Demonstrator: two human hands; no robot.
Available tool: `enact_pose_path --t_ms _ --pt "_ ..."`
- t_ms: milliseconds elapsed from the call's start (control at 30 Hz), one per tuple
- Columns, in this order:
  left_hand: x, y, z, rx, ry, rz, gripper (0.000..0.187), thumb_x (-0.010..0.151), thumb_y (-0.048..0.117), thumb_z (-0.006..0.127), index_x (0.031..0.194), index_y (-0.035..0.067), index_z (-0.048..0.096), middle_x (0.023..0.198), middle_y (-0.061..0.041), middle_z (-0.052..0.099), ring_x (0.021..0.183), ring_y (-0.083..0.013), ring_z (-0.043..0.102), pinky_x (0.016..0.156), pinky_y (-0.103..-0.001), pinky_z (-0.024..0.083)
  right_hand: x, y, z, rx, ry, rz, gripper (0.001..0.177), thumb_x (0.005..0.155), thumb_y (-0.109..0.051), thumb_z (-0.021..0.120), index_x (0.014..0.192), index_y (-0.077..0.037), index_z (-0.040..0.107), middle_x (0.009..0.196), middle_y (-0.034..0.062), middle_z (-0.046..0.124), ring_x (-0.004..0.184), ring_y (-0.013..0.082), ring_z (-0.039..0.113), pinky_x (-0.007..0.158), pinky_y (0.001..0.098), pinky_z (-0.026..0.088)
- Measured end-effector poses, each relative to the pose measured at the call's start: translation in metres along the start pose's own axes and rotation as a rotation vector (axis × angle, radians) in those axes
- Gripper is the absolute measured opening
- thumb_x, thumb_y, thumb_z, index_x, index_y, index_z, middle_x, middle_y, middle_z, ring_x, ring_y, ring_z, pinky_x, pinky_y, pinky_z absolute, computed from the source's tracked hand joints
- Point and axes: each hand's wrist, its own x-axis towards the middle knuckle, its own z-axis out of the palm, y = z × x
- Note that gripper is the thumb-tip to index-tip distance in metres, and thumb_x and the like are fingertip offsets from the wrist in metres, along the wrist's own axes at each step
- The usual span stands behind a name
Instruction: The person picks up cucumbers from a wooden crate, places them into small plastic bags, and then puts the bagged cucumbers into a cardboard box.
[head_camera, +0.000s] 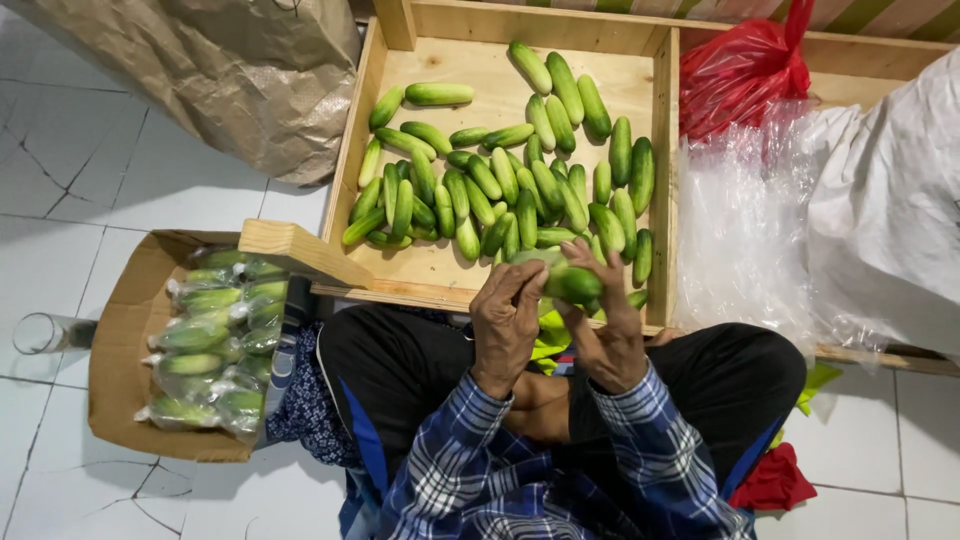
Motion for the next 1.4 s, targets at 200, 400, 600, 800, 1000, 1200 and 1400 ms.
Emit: enact_pose_path --t_ms 200,400,600,800,1000,1200,1400 --pt "0.011 -0.019 -0.004 -0.233 -0.262 -0.165 0.010 0.099 0.015 0.072 0.100 0.007 0.078 0.082 -0.011 0.070 0.085 -0.0150 0.066 0.073 -0.037 0.057 -0.001 0.021 -0.018 -0.031 -0.201 0.007 0.049 0.085 -0.005 0.077 0.131 -0.002 0.060 0.158 0.0273 0.041 0.143 0.0506 0.041 0.117 0.0583 0.034" --pt "0.026 -0.033 -0.002 -0.371 -0.404 -0.227 0.010 0.098 0.014 0.072 0.103 0.007 0.078 0.083 -0.006 0.070 0.086 -0.0080 0.059 0.074 -0.031 0.055 0.004 0.027 -0.039 -0.461 -0.378 -0.121 0.056 0.083 -0.036 0.079 0.132 -0.013 0.066 0.134 0.0172 0.067 0.115 0.0373 0.068 0.101 0.0472 0.052" --pt "0.034 -0.037 -0.005 -0.419 -0.484 -0.241 0.010 0.097 0.011 0.072 0.102 0.007 0.079 0.087 -0.005 0.071 0.091 -0.0084 0.058 0.084 -0.030 0.053 0.020 0.033 -0.053 -0.826 -0.509 -0.356 0.037 0.089 -0.038 0.072 0.121 -0.020 0.064 0.126 0.0091 0.068 0.112 0.0285 0.069 0.109 0.0464 0.045" --pt "0.047 -0.042 -0.016 -0.434 -0.524 -0.222 0.011 0.097 0.009 0.072 0.103 0.005 0.079 0.090 -0.009 0.072 0.095 -0.0112 0.060 0.087 -0.033 0.052 0.011 0.060 -0.049 -0.826 -0.684 -0.346 0.014 0.092 -0.010 0.061 0.106 -0.014 0.063 0.089 0.0079 0.064 0.095 0.0319 0.072 0.091 0.0396 0.057" --pt "0.062 -0.025 -0.031 -0.299 -0.653 -0.165 0.010 0.095 0.013 0.074 0.103 0.010 0.079 0.083 -0.009 0.069 0.090 -0.0175 0.065 0.082 -0.033 0.052 0.028 0.025 -0.049 -0.678 -0.794 -0.273 0.036 0.086 0.000 0.058 0.120 -0.013 0.063 0.086 0.0123 0.058 0.080 0.0381 0.065 0.066 0.0443 0.059" --pt "0.078 0.006 -0.046 0.191 -0.762 -0.058 0.025 0.086 0.015 0.079 0.105 0.001 0.071 0.077 -0.017 0.066 0.075 -0.0360 0.068 0.071 -0.050 0.052 0.032 0.022 -0.044 -0.730 -0.701 -0.270 0.007 0.093 -0.011 0.058 0.095 -0.014 0.065 0.080 0.0084 0.057 0.053 0.0319 0.065 0.048 0.0411 0.057" --pt "0.068 -0.002 -0.031 0.634 -0.724 -0.199 0.037 0.087 0.046 0.071 0.096 0.011 0.066 0.085 -0.019 0.073 0.092 -0.0455 0.072 0.083 -0.057 0.055 0.017 0.042 -0.044 -0.866 -0.550 -0.331 0.009 0.092 -0.017 0.063 0.100 -0.020 0.064 0.082 0.0039 0.055 0.048 0.0314 0.065 0.044 0.0424 0.056"
